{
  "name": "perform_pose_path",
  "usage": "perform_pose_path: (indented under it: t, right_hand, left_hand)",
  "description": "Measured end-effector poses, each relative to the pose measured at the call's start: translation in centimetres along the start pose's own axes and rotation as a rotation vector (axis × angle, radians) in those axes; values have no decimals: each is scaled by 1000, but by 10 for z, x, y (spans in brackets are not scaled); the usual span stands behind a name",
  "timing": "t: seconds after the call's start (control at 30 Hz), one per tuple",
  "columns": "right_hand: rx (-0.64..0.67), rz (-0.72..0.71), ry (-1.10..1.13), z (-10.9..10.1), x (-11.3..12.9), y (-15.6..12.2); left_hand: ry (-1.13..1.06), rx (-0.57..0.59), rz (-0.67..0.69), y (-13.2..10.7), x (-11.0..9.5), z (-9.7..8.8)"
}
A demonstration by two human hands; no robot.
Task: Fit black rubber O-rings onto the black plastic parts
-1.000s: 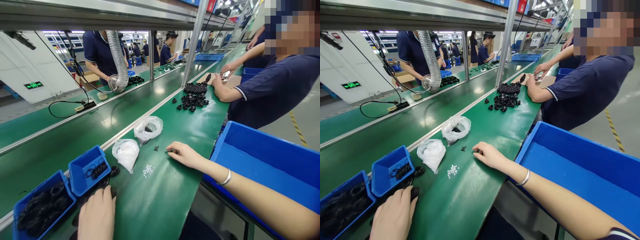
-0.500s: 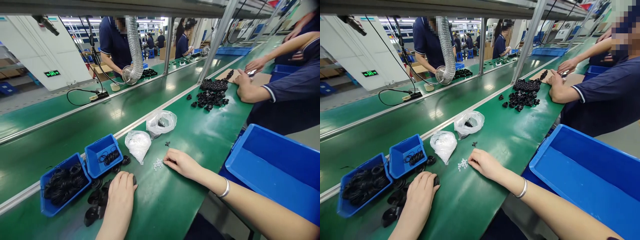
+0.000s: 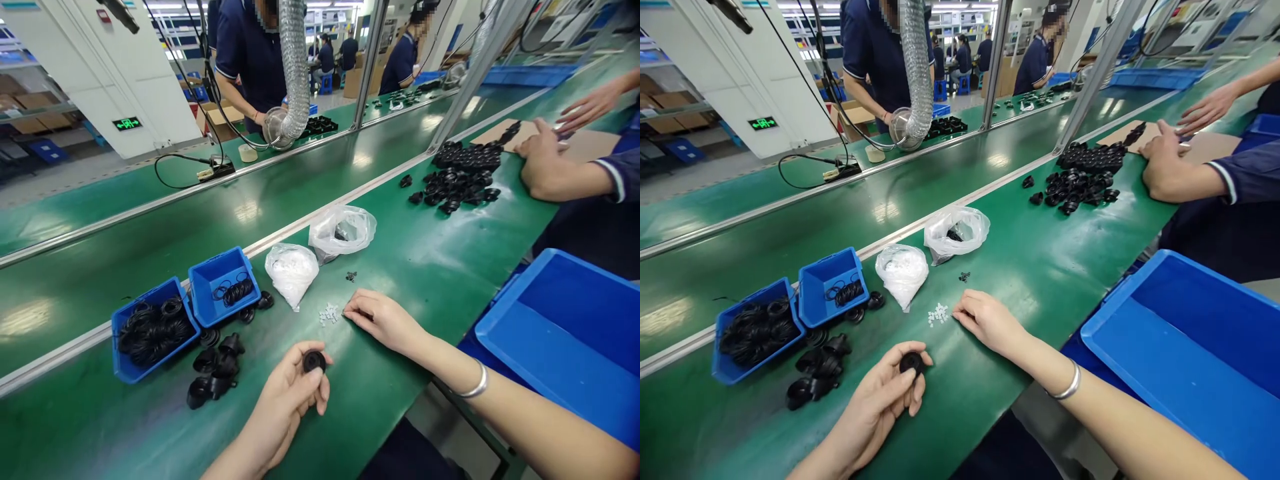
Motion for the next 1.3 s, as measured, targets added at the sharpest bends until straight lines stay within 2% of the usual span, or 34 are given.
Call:
perform_pose_path:
  t: [0.13, 0.23, 0.37, 0.57, 0.77, 1.0, 1.07, 1.13, 1.2, 1.23, 1.3]
  right_hand:
    - [-60, -3, 145, -3, 24, -6]
    - [-45, -102, 198, -1, 60, -12]
    - [-31, -251, 102, 12, 95, -19]
    - [-11, -297, -182, 32, 102, -23]
    - [38, -385, -369, 40, 110, -28]
    - [40, -423, -322, 40, 114, -23]
    - [69, -388, -303, 37, 111, -20]
    - [106, -381, -241, 32, 104, -18]
    - [94, -350, -127, 20, 87, -14]
    - [49, -291, -78, 11, 71, -11]
    - [-88, -71, -60, -10, 29, -4]
  left_hand:
    - [96, 38, 36, 2, 7, -5]
    - [127, 55, 80, 3, 7, -5]
    - [217, 70, 97, 3, 10, -2]
    - [489, 30, 106, -1, 16, -8]
    - [833, -5, 107, -4, 13, -10]
    - [952, 18, 139, 0, 10, -8]
    - [910, 4, 135, 1, 10, -10]
    - [777, -8, 109, 3, 12, -13]
    - [577, 7, 75, 5, 17, -13]
    - [484, 22, 66, 6, 19, -12]
    - [363, 45, 68, 8, 19, -9]
Point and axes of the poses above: each hand's wrist, its own y-axis towards the middle knuckle, its own z-axis out of the palm, x = y × z, the point moved 7 cm from there along y, towards the middle knuckle, and after that the axes turned 6 degrees about x, right-handed, at the moved point
